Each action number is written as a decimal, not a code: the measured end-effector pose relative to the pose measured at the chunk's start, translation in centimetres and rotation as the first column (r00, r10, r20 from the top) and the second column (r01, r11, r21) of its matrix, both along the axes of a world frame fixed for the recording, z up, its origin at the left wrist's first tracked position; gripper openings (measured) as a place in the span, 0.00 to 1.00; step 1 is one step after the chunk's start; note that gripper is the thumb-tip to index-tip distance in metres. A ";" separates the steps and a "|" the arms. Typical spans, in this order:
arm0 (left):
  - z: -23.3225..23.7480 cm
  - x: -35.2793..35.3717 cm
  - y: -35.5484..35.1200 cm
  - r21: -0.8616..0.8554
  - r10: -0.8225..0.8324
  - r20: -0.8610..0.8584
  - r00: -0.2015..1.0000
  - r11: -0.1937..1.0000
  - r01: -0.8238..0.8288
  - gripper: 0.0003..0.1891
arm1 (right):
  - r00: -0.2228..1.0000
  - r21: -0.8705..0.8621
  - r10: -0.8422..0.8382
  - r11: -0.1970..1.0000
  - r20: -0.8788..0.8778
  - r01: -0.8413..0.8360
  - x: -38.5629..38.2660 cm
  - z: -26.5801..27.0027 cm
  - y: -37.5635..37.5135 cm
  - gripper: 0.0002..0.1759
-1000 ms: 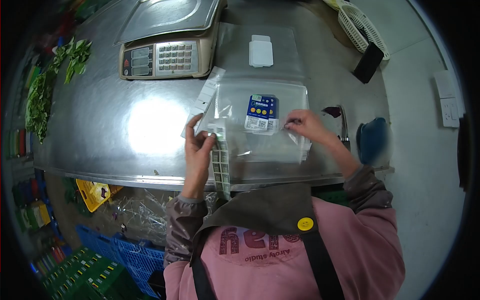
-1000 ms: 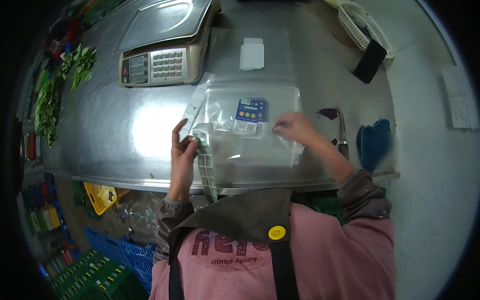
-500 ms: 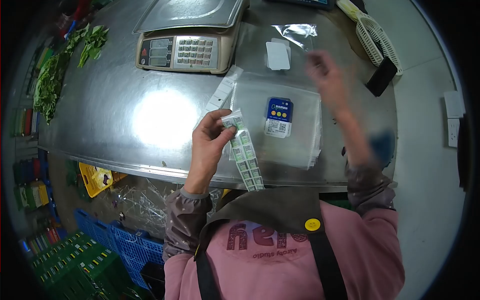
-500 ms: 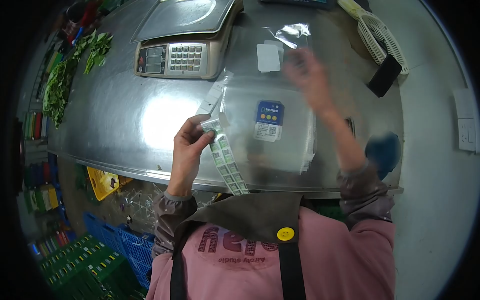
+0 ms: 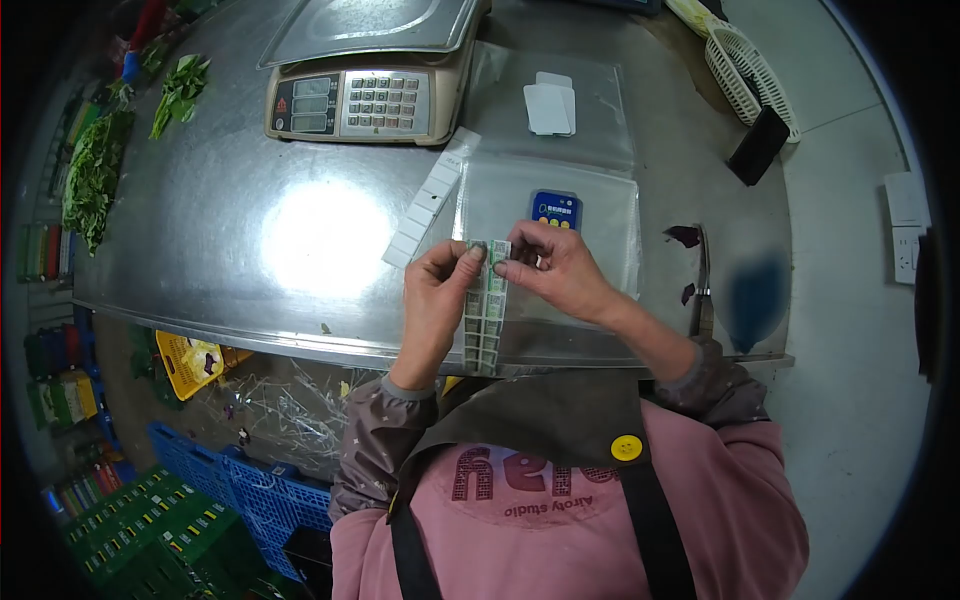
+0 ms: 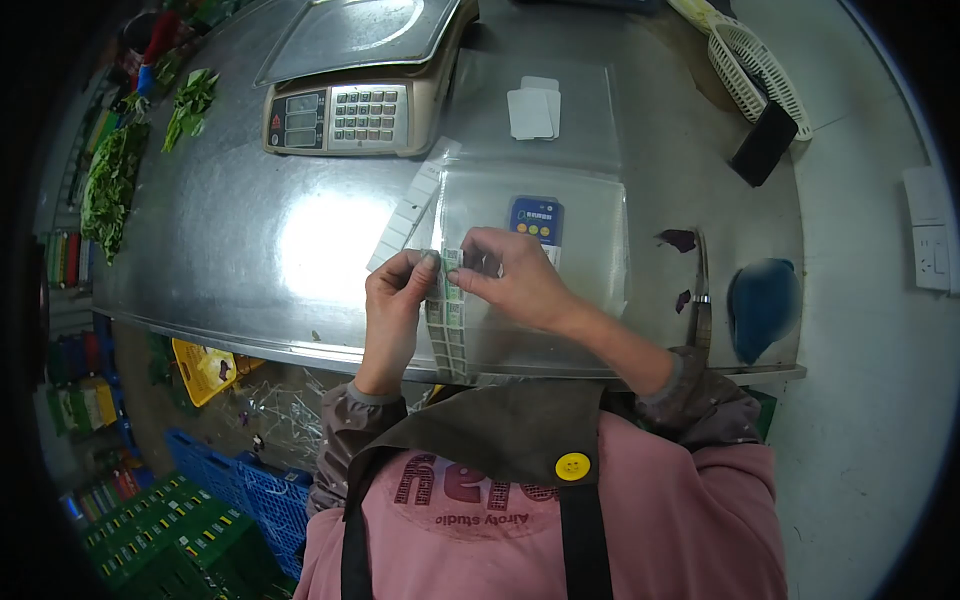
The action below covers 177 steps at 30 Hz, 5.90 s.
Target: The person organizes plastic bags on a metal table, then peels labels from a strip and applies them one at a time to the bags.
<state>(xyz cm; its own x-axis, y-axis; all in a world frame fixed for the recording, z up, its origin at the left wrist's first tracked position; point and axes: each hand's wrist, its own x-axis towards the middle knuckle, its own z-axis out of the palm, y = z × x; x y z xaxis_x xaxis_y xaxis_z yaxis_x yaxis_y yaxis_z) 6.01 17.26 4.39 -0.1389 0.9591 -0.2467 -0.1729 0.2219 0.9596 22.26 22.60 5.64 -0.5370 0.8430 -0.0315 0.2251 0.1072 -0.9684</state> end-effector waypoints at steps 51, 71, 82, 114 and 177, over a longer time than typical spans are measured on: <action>-2.4 -1.9 -1.9 -0.137 -0.064 0.166 0.984 0.987 0.087 0.06 | 0.905 -0.090 0.039 0.996 0.424 -0.001 12.8 -6.6 4.3 0.15; -1.3 1.6 -0.4 -0.089 -0.383 -0.395 0.835 0.921 0.380 0.08 | 0.971 0.128 0.079 0.986 0.227 -0.110 2.6 -1.6 0.6 0.10; -4.2 1.6 -1.1 -0.252 -0.336 -0.288 0.897 0.930 0.267 0.09 | 0.875 -0.192 -0.448 0.856 0.187 0.479 6.7 -6.0 4.2 0.11; -3.2 -1.5 -0.9 -0.248 0.111 0.335 0.936 0.968 -0.027 0.19 | 0.914 0.164 0.028 0.981 0.405 -0.103 13.8 -8.6 3.6 0.11; -8.8 0.0 -1.0 -0.187 -0.104 -0.427 0.898 0.982 0.024 0.08 | 0.597 0.421 -0.443 0.888 0.669 0.186 4.7 -8.3 6.7 0.13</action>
<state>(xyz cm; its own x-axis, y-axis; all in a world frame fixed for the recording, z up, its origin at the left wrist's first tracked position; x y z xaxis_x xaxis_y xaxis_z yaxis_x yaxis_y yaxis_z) 5.97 16.28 -4.37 -0.2095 0.9173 -0.3387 0.2712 0.3873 0.8812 26.98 29.27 -2.62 -0.1386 0.9901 -0.0235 0.9102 0.1179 -0.3971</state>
